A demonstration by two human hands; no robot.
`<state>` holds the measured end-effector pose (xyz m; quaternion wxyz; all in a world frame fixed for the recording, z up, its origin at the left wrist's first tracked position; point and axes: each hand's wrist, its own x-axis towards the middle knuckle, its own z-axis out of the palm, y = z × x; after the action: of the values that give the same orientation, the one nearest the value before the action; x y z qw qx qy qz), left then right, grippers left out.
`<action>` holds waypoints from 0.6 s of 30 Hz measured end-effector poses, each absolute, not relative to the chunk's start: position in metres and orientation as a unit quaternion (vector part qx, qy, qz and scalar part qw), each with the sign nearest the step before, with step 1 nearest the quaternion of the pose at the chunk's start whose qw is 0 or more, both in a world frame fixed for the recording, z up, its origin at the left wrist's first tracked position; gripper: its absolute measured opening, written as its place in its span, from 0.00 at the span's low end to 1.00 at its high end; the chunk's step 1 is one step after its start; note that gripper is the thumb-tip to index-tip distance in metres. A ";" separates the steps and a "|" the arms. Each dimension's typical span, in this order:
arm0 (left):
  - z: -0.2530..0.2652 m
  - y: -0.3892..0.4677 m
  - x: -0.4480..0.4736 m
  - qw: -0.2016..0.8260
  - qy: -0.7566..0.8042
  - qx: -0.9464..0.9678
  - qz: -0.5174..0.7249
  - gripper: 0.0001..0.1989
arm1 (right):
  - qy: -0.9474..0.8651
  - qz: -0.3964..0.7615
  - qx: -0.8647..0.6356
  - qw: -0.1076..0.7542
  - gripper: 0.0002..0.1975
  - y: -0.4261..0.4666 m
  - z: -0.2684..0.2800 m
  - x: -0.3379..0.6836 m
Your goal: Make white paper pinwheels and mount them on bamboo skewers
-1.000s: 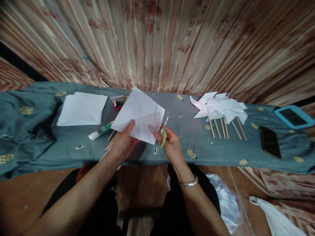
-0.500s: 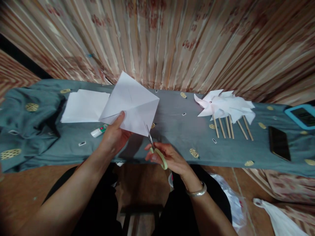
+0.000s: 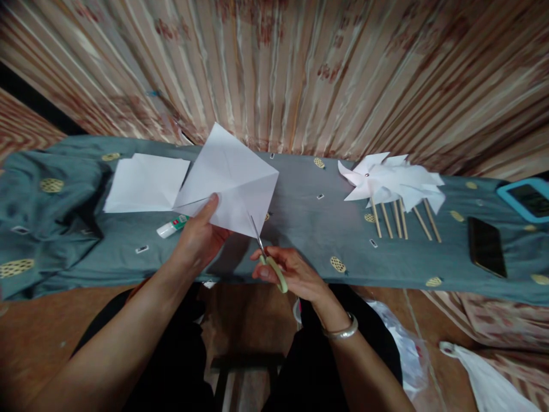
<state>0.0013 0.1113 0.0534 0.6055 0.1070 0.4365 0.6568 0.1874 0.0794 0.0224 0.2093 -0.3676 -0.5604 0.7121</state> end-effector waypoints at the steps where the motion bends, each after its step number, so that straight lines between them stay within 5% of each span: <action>1: 0.053 0.111 0.001 0.604 0.436 0.110 0.658 0.18 | -0.559 0.714 -0.367 0.208 0.29 0.079 0.023 0.187; 18: 0.053 0.107 0.001 0.598 0.437 0.118 0.661 0.18 | -0.562 0.703 -0.383 0.207 0.29 0.079 0.024 0.186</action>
<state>0.0011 0.1073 0.0529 0.5984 0.1178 0.4375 0.6608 0.1861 0.0785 0.0239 0.2071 -0.3830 -0.5623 0.7030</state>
